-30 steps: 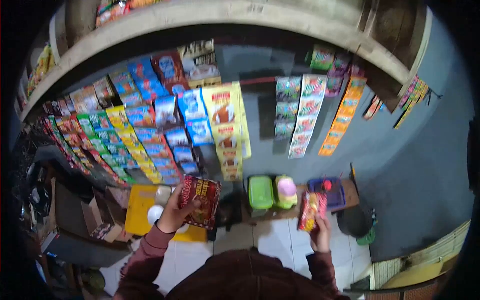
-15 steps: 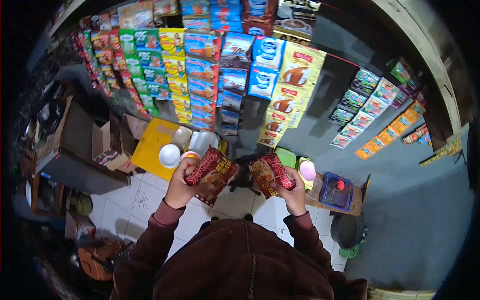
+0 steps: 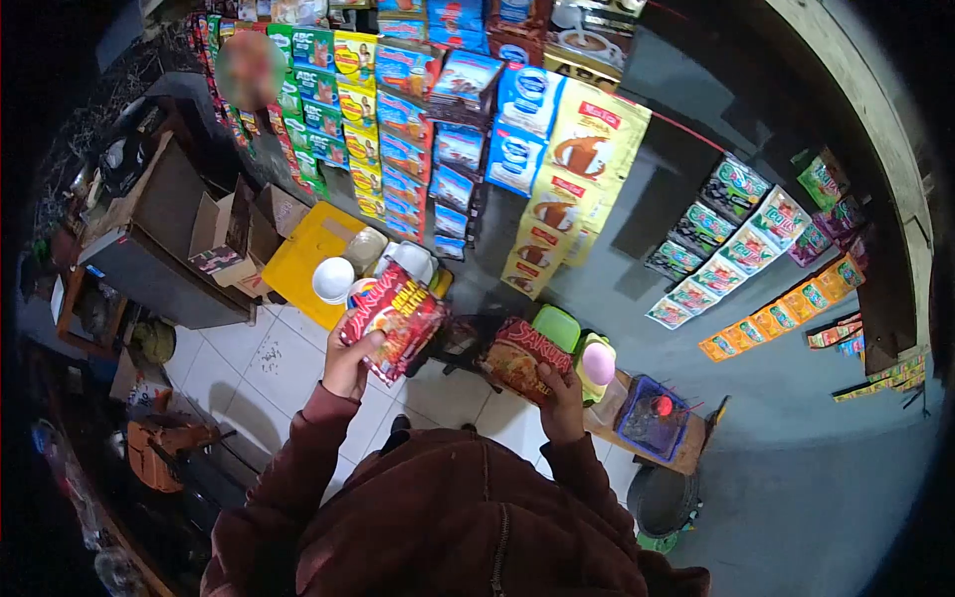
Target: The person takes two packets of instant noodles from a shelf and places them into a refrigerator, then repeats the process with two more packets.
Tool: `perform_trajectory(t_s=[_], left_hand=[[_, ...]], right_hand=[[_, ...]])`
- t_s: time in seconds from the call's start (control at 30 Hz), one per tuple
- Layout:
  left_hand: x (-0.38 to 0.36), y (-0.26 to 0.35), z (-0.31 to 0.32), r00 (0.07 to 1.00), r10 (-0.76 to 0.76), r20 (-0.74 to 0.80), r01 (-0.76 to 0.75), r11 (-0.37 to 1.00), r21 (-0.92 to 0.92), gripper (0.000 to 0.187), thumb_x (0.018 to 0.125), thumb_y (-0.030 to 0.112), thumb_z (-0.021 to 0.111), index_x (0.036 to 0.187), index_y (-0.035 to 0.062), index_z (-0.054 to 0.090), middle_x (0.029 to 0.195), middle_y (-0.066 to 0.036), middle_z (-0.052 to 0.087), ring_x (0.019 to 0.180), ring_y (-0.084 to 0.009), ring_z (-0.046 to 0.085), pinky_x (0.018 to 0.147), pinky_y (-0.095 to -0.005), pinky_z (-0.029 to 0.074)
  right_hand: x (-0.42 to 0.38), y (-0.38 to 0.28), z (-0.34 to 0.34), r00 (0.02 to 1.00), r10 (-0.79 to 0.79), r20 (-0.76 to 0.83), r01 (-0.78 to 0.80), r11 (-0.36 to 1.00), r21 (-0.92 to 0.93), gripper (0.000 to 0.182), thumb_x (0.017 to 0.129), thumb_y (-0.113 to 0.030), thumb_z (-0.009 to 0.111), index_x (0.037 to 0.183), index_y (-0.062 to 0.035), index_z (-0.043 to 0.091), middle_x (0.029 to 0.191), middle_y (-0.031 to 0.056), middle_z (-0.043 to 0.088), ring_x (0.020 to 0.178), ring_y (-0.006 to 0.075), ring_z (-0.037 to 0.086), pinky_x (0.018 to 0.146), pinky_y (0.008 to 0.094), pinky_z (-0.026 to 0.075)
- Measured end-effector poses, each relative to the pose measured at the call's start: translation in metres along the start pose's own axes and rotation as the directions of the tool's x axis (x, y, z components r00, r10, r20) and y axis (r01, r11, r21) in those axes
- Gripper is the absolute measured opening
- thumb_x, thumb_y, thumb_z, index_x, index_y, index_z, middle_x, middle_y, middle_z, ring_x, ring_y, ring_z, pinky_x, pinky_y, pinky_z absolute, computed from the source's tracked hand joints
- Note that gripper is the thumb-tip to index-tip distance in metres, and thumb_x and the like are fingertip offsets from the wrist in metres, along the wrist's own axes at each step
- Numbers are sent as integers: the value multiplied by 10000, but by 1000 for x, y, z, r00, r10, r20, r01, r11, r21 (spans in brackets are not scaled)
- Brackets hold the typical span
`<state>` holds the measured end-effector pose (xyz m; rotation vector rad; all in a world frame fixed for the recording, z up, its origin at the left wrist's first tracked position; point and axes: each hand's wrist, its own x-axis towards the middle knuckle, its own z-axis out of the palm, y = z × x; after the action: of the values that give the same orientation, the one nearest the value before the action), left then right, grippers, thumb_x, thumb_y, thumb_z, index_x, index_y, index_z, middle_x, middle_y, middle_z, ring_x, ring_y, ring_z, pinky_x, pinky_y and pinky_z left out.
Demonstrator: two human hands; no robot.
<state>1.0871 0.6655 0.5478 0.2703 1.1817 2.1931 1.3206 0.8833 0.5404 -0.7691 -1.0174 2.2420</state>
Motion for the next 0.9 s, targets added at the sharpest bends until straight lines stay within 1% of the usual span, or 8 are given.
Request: perform_trajectory(t_s=[0.1, 0.23, 0.37, 0.47, 0.6, 0.67, 0.73, 0.9], left_hand=[[-6, -15, 24, 999, -18, -48, 13, 993, -115, 416, 862, 71, 664, 1249, 15, 525, 1173, -120, 641, 1045, -221, 651, 901, -369, 542], [-17, -38, 40, 982, -74, -173, 43, 983, -178, 372, 868, 110, 678, 1212, 51, 552, 1126, -88, 657, 997, -203, 666, 848, -349, 561], [-34, -49, 47, 948, -136, -289, 108, 988, -110, 290, 886, 164, 690, 1142, 83, 577, 1012, -48, 688, 817, -163, 700, 665, -283, 588], [-51, -52, 38, 925, -106, -364, 52, 987, -155, 273, 899, 160, 675, 1141, 78, 576, 1004, -50, 689, 807, -160, 702, 653, -290, 596], [-81, -46, 17, 891, -25, -453, -57, 984, -166, 276, 909, 153, 663, 1150, 66, 562, 1040, -83, 682, 864, -177, 700, 714, -320, 603], [-95, -40, 9, 872, 44, -488, -138, 977, -159, 303, 894, 95, 672, 1161, 30, 544, 1079, -114, 668, 929, -207, 687, 795, -357, 595], [-108, -33, -3, 865, 125, -486, -186, 979, -80, 333, 872, 31, 680, 1167, -8, 530, 1100, -138, 656, 978, -233, 671, 862, -390, 575], [-142, -12, -38, 727, 163, -667, -333, 933, -134, 348, 852, 15, 698, 1159, -14, 537, 1080, -134, 662, 956, -232, 677, 859, -392, 575]], right_hand=[[1, -10, -28, 997, 70, -22, -68, 996, 56, 293, 903, -89, 636, 1185, -44, 570, 1122, 67, 654, 1019, 181, 632, 916, 352, 501], [6, -19, -51, 974, 223, 40, -226, 952, 205, 286, 936, -171, 582, 1193, -46, 564, 1170, 102, 640, 1086, 234, 625, 939, 401, 511], [26, -9, -67, 937, 323, 136, -333, 941, 56, 393, 975, -262, 486, 1271, -6, 527, 1254, 162, 604, 1163, 313, 584, 1011, 470, 466], [43, -3, -53, 871, 450, 196, -455, 890, -18, 392, 973, -254, 505, 1273, -1, 519, 1256, 166, 601, 1176, 316, 576, 1006, 482, 473], [68, 14, -11, 784, 545, 298, -560, 827, -39, 358, 969, -220, 525, 1261, -13, 512, 1264, 164, 587, 1191, 318, 568, 1022, 502, 462], [67, 14, 28, 768, 497, 405, -481, 864, -149, 332, 966, -168, 529, 1268, -35, 495, 1250, 125, 588, 1146, 294, 599, 945, 488, 523], [69, 26, 52, 713, 520, 470, -477, 851, -219, 359, 960, -165, 538, 1291, -43, 474, 1276, 123, 565, 1183, 303, 573, 970, 498, 503], [65, 71, 116, 582, 617, 530, -556, 777, -295, 354, 972, -161, 520, 1306, -51, 474, 1278, 123, 567, 1202, 291, 562, 1019, 492, 463]])
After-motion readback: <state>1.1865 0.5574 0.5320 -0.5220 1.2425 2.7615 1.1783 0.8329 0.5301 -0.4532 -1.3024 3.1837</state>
